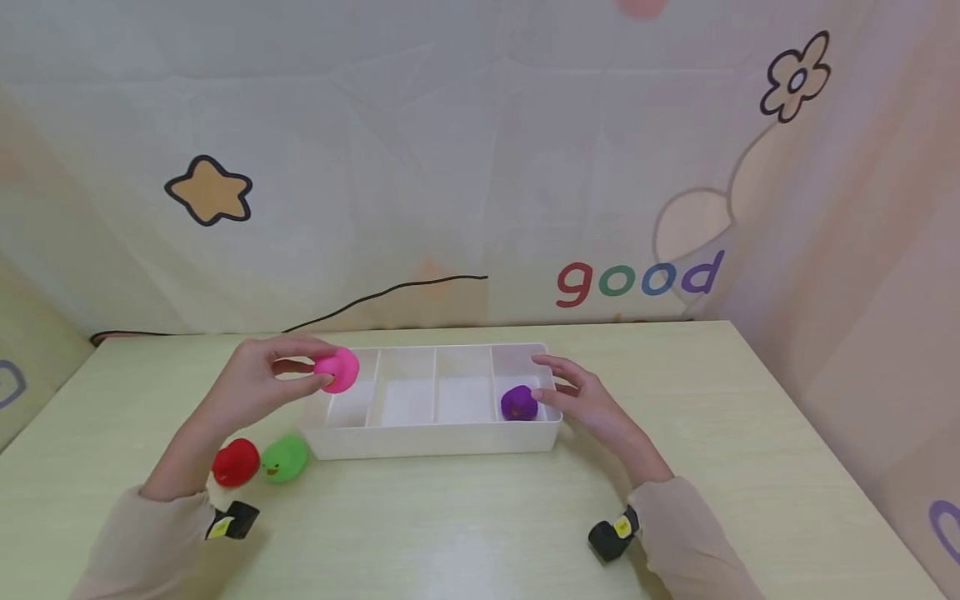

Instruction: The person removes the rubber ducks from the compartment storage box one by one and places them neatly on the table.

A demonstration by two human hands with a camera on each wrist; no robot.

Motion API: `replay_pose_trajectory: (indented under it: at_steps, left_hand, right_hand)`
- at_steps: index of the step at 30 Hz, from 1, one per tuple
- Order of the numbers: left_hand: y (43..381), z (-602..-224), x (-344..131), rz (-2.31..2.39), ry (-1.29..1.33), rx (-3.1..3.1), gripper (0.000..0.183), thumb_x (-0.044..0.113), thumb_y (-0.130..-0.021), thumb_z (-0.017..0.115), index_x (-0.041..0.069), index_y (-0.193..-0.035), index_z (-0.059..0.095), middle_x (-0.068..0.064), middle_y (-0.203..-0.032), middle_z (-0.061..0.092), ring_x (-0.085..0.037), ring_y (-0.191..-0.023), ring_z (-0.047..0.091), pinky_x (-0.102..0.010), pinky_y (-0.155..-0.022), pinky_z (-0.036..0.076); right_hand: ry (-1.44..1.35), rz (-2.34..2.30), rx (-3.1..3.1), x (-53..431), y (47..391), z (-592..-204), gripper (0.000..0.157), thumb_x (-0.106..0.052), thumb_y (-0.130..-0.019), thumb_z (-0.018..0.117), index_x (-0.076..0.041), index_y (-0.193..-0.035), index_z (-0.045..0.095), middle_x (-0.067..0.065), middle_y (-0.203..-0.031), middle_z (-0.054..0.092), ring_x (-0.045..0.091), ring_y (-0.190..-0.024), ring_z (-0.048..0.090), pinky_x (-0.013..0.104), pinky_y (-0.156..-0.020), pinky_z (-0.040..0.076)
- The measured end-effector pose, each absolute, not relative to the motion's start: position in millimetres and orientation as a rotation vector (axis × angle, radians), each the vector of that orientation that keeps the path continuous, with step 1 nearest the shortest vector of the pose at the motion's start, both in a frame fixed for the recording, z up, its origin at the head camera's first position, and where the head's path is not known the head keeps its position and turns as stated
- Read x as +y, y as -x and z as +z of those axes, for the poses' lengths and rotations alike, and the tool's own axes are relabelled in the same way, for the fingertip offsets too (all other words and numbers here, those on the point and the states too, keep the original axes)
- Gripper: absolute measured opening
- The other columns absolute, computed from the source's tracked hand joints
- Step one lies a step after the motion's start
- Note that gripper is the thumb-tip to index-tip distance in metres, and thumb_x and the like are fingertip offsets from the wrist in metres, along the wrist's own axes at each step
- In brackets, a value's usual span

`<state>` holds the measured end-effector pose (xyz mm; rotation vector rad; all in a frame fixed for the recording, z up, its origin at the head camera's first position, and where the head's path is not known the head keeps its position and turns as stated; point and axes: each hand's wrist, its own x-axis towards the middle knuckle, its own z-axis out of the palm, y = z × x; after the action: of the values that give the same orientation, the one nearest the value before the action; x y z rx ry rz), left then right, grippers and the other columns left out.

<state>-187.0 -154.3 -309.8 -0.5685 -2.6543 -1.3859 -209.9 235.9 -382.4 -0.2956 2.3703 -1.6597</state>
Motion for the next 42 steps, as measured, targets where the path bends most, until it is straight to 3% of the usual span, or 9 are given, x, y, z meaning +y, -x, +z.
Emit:
replay_pose_trajectory:
  at_steps: [14, 22, 25, 35, 42]
  left_hand:
    - [166.8, -311.9, -196.5, -1.399, 0.457, -2.676, 0.034, 0.01, -0.081, 0.069, 0.002, -0.113, 0.063, -0.012, -0.11, 0.062, -0.025, -0.101, 0.057, -0.024, -0.077, 0.052]
    - [159.0, -316.5, -218.2, -1.384, 0.419, -2.67, 0.034, 0.013, -0.08, 0.071, 0.002, -0.111, 0.064, -0.011, -0.109, 0.062, 0.0, -0.092, 0.056, -0.019, -0.075, 0.051]
    - [155.0, -317.9, -226.1, -1.394, 0.387, -2.682, 0.036, 0.016, -0.08, 0.071, 0.002, -0.112, 0.063, -0.012, -0.11, 0.062, 0.002, -0.09, 0.056, -0.02, -0.074, 0.052]
    - [142.5, -322.6, -254.9, -1.393, 0.262, -2.742, 0.04, 0.024, -0.08, 0.07, 0.004, -0.114, 0.063, 0.017, -0.104, 0.06, -0.003, -0.085, 0.063, -0.02, -0.072, 0.052]
    - [137.6, -329.7, -276.7, -1.317, 0.188, -2.837, 0.043, 0.028, -0.08, 0.07, 0.005, -0.115, 0.062, 0.014, -0.105, 0.063, 0.005, -0.088, 0.058, -0.018, -0.072, 0.051]
  right_hand:
    - [0.272, -1.64, 2.387, 234.9, 212.3, -385.5, 0.055, -0.02, -0.091, 0.056, -0.011, -0.14, 0.033, 0.017, -0.149, 0.016, 0.045, -0.133, 0.016, 0.062, -0.098, 0.025]
    - [0.301, -1.656, 2.372, 234.7, 210.6, -383.5, 0.054, -0.019, -0.091, 0.056, -0.009, -0.139, 0.034, 0.017, -0.149, 0.017, 0.044, -0.133, 0.015, 0.06, -0.099, 0.026]
    - [0.319, -1.661, 2.379, 234.9, 210.2, -383.6, 0.054, -0.018, -0.09, 0.056, -0.008, -0.139, 0.035, 0.018, -0.148, 0.017, 0.044, -0.133, 0.015, 0.059, -0.099, 0.027]
    - [0.325, -1.657, 2.384, 236.2, 211.1, -384.5, 0.054, -0.018, -0.09, 0.056, -0.008, -0.139, 0.035, 0.019, -0.148, 0.017, 0.044, -0.133, 0.014, 0.058, -0.099, 0.029]
    - [0.32, -1.651, 2.384, 236.4, 210.7, -383.9, 0.054, -0.019, -0.091, 0.056, -0.009, -0.139, 0.034, 0.019, -0.148, 0.017, 0.044, -0.133, 0.015, 0.058, -0.099, 0.029]
